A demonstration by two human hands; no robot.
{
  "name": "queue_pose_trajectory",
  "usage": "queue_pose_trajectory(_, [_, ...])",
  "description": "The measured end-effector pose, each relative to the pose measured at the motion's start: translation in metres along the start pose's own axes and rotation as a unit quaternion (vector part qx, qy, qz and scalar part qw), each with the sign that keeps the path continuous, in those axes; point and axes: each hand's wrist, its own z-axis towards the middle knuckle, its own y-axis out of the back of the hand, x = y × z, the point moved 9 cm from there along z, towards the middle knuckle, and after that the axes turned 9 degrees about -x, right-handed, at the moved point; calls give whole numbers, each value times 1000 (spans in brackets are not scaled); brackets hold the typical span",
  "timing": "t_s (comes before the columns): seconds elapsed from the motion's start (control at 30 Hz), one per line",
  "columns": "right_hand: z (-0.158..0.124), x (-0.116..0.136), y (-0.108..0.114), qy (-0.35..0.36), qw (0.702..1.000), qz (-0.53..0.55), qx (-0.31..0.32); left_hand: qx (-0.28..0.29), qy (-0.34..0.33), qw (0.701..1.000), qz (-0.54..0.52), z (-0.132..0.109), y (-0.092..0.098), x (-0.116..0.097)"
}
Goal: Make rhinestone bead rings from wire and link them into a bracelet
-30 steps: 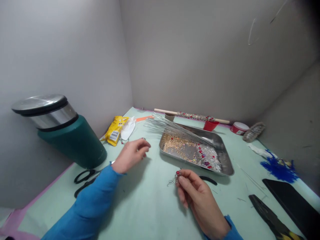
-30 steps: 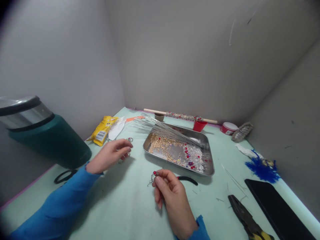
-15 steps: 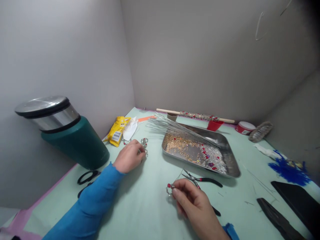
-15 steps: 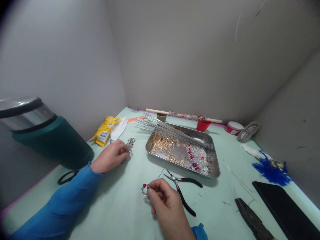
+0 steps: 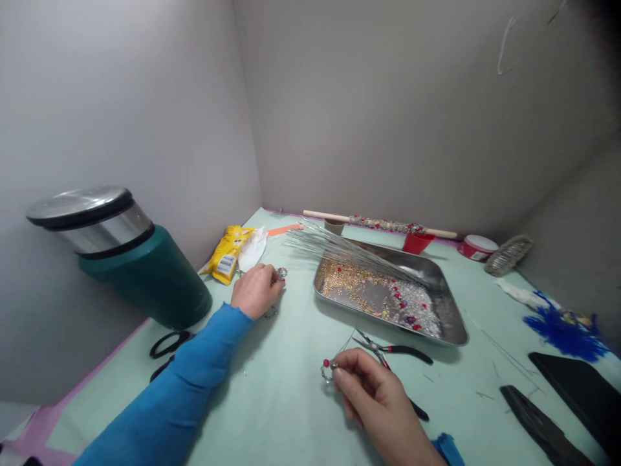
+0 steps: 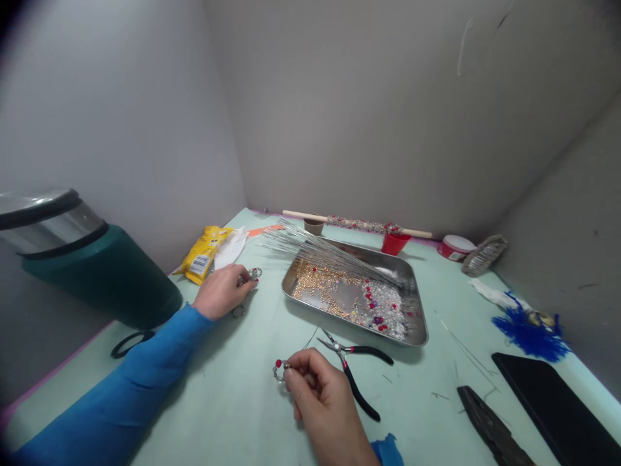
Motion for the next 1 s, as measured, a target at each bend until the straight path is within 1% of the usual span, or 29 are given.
queue_pose_trajectory(0.2, [1, 0, 0, -7, 1000, -1, 0, -9, 37, 999, -6, 2, 0, 6])
queue_pose_trajectory(0.33, [0, 1, 0, -7, 1000, 3, 0, -28, 62, 997, -34, 7, 9, 15])
queue_pose_trajectory(0.43, [0, 1, 0, -5, 1000, 0, 1, -33, 67, 996, -51, 7, 14, 20])
queue_pose_trajectory(0.53, [1, 1, -1, -8, 1000, 0, 3, -23, 56, 997, -55, 6, 10, 19])
queue_pose_trajectory(0.77, [0, 1, -1, -10, 1000, -2, 5, -5, 34, 999, -31, 4, -4, 8])
queue_pose_trajectory(1.0, [0, 1, -1, -12, 1000, -4, 1, -3, 46, 998, -34, 7, -4, 14])
